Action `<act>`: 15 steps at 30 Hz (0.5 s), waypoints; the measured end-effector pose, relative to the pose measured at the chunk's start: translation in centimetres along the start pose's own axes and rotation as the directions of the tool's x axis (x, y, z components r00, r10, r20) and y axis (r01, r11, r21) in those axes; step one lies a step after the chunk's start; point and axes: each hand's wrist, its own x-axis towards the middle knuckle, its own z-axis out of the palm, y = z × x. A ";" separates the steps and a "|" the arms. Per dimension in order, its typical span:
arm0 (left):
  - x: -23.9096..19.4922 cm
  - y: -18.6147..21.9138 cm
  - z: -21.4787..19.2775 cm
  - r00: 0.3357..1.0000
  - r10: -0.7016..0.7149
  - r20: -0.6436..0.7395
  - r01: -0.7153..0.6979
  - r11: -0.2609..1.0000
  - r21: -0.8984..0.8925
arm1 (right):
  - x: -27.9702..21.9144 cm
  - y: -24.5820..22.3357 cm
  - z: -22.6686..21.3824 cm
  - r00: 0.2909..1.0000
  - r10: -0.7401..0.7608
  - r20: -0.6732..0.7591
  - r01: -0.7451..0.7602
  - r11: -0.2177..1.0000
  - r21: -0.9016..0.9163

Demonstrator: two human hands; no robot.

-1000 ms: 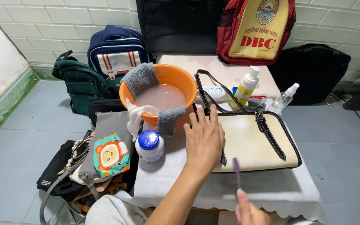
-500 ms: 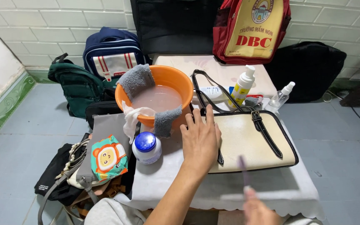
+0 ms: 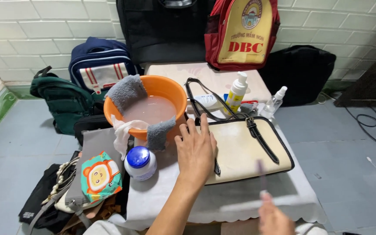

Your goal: The person scrubs the surface of a beige handbag using a toothbrush. They hold the bag steady with one hand while scrubbing the front flap and sides with the other. The person also lifts and adjusts the bag's straps during the cleaning process.

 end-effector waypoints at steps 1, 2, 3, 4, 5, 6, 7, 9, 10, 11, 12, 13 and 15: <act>0.0 0.0 -0.1 1.000 0.003 -0.009 -0.003 1.000 0.016 | 0.0 -1.6 -1.3 0.999 -0.024 -0.044 0.021 0.997 -0.080; -0.1 0.1 -0.2 1.000 0.005 -0.015 -0.004 0.999 0.031 | -0.2 -3.1 -2.8 0.995 -0.050 -0.085 0.036 0.986 -0.164; 0.1 0.2 -0.1 1.000 0.007 -0.017 -0.006 1.000 0.024 | -0.2 -2.5 -1.8 0.994 -0.051 -0.092 0.035 0.985 -0.167; 0.1 0.2 0.0 1.000 0.006 -0.022 -0.006 0.999 0.038 | -0.3 -1.8 -0.7 0.997 -0.052 -0.053 0.049 0.996 -0.068; 0.1 0.2 0.1 1.000 0.006 -0.026 -0.005 0.999 0.052 | -0.5 -1.0 0.5 0.998 -0.059 -0.014 0.059 0.998 0.032; 0.0 0.2 0.3 1.000 0.006 -0.026 -0.005 0.999 0.053 | -1.5 -1.5 1.6 0.998 -0.058 -0.013 0.059 0.998 0.032; 0.0 0.2 0.4 0.997 0.031 -0.070 -0.025 0.996 0.082 | -2.5 -2.0 2.7 0.994 -0.077 0.076 0.082 0.994 -0.074; 0.1 0.2 0.9 0.992 0.061 -0.114 -0.048 0.992 0.114 | -3.5 -2.5 3.6 0.983 -0.085 0.165 0.114 0.978 -0.174; 0.4 0.3 1.3 0.996 0.063 -0.069 -0.054 0.991 0.122 | -3.4 -2.6 3.4 0.979 -0.127 0.157 0.158 0.967 -0.199; 0.6 0.4 1.7 0.998 0.064 -0.023 -0.061 0.990 0.129 | -3.2 -2.6 3.1 0.974 -0.170 0.149 0.200 0.954 -0.224; 1.6 1.0 1.3 0.998 0.065 -0.024 -0.061 0.990 0.126 | -3.6 -3.5 2.5 0.974 -0.170 0.146 0.200 0.953 -0.226; 2.5 1.6 0.9 0.993 0.115 -0.022 -0.113 0.991 0.076 | -4.0 -4.4 1.9 0.974 -0.127 0.189 0.169 0.961 -0.221; 4.4 3.2 -0.5 0.986 0.163 -0.021 -0.162 0.986 0.022 | -4.5 -5.3 1.2 0.969 -0.082 0.231 0.135 0.965 -0.223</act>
